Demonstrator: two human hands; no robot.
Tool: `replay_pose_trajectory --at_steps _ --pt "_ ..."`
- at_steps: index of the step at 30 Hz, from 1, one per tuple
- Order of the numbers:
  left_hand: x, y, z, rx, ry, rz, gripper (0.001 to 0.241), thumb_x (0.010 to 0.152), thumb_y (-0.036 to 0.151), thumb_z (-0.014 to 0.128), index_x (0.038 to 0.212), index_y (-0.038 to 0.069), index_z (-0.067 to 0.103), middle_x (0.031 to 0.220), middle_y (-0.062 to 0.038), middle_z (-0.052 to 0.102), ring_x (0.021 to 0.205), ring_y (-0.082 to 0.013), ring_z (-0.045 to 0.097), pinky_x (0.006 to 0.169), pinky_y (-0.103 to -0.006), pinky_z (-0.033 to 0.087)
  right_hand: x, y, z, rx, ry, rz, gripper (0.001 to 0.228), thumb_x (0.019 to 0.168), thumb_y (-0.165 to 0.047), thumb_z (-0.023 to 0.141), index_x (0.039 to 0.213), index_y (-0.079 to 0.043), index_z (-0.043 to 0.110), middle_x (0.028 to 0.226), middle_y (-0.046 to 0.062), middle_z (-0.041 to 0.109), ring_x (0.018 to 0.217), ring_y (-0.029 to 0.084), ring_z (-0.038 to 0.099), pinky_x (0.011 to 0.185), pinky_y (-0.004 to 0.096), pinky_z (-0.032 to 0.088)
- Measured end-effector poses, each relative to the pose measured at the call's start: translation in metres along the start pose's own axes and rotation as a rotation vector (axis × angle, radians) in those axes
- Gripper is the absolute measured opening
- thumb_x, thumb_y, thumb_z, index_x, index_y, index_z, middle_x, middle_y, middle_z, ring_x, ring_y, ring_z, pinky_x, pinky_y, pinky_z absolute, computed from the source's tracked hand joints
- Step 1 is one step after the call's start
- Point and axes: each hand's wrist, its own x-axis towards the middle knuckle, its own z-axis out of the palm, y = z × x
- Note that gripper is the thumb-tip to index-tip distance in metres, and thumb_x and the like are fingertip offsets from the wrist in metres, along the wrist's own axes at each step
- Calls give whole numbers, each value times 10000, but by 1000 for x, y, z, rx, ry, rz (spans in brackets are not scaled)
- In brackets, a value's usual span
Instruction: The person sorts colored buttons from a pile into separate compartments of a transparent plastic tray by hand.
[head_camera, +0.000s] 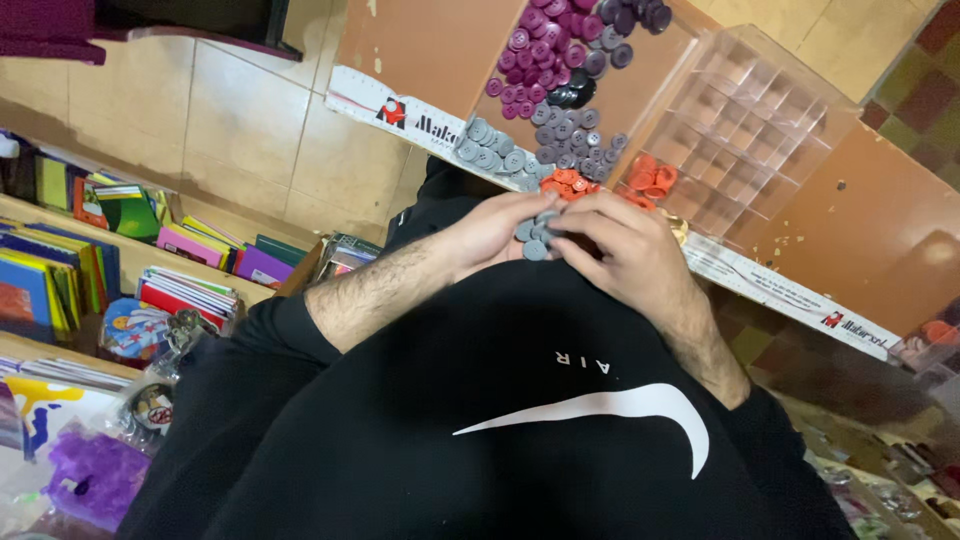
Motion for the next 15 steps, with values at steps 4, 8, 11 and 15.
replay_pose_trajectory --at_steps 4,8,11,15 --pt "-2 -4 24 169 -79 -26 468 1223 306 805 1439 -108 783 1265 -280 842 1121 -352 909 1020 -598 780 -30 7 -2 -16 92 -6 127 1093 -93 940 1207 -150 937 1168 63 862 895 336 832 776 468 680" --pt "-2 -9 45 140 -55 -59 463 1207 304 825 1401 -115 796 1185 -259 826 1042 -352 919 921 -559 802 -52 18 3 6 192 68 102 1094 -108 965 1170 -172 941 1128 25 857 726 271 746 648 419 624" --pt "-8 -5 64 141 -22 -65 473 1194 317 837 1357 -126 799 1126 -246 819 960 -340 924 840 -510 817 -63 25 5 -14 250 85 98 1094 -109 979 1154 -176 940 1129 24 854 696 265 728 616 414 605" --pt "3 -9 71 114 -12 -83 420 1209 297 797 1301 -113 795 1051 -295 809 868 -396 914 729 -476 810 -64 18 -2 -70 393 43 91 1096 -65 982 1104 -140 931 1091 62 828 721 328 749 631 451 628"
